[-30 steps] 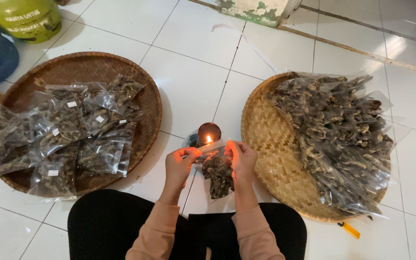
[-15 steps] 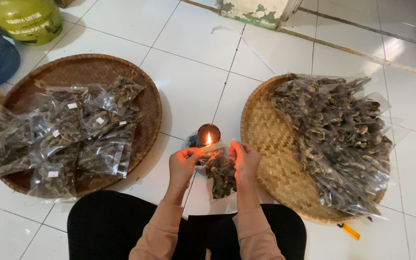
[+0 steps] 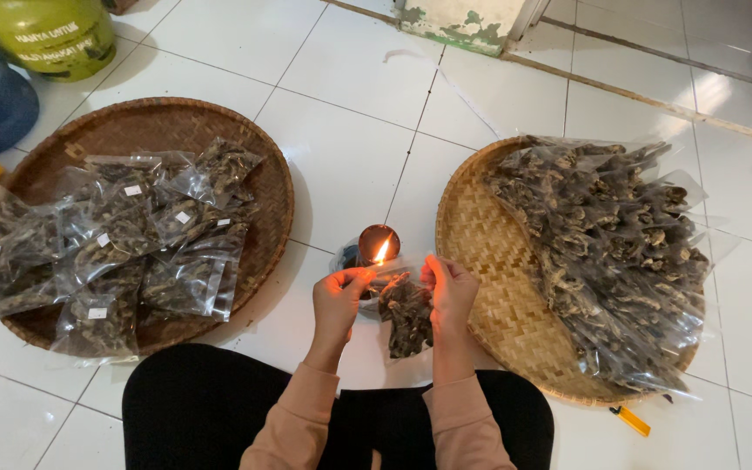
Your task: The person sits on the floor with two bamboo trays of clear plastic bags filled with dried seafood. They hold each bag's open edge over a lit candle flame to melt and seal it shut, then place the sealed bag back on the tray and pick up the next one.
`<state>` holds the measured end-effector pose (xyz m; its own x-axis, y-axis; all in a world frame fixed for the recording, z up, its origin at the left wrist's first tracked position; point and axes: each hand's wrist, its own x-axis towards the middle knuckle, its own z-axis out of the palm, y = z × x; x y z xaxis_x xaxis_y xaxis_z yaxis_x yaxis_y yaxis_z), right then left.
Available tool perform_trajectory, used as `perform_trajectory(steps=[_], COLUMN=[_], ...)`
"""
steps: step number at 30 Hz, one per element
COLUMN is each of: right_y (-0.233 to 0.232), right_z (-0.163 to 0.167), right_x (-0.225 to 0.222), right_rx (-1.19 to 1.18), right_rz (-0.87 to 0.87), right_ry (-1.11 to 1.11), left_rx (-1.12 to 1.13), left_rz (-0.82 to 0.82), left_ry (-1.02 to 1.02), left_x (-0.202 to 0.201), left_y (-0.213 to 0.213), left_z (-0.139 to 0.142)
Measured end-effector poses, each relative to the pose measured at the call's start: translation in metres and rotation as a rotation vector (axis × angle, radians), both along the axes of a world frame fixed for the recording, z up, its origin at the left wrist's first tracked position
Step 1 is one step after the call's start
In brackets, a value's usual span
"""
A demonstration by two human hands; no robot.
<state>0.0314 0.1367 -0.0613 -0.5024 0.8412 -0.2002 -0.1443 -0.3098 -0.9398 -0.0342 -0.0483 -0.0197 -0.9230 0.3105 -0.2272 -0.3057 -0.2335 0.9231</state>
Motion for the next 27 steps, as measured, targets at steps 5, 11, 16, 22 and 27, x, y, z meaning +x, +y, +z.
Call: perform_trajectory(steps=[5,11,16,22,27], right_y=[0.000,0.003,0.007,0.012,0.016], right_z=[0.006,0.009,0.005,0.003,0.001], right_x=[0.002,0.005,0.005,0.008,0.009], right_rx=[0.015,0.026,0.002,0.009,0.002], right_rz=[0.002,-0.007,-0.017,-0.031,-0.042], right_ry=[0.014,0.002,-0.006,-0.024,0.004], left_rx=[-0.020,0.018,0.015,0.097,0.055], left_rz=[0.017,0.041,0.039,0.064,0.113], left_ry=[0.008,-0.029,-0.067,-0.067,-0.004], left_x=[0.001,0.004,0.003,0.005,0.010], left_y=[0.002,0.006,0.009,0.016,0.022], left_z=[-0.001,-0.004,-0.012,-0.022,-0.024])
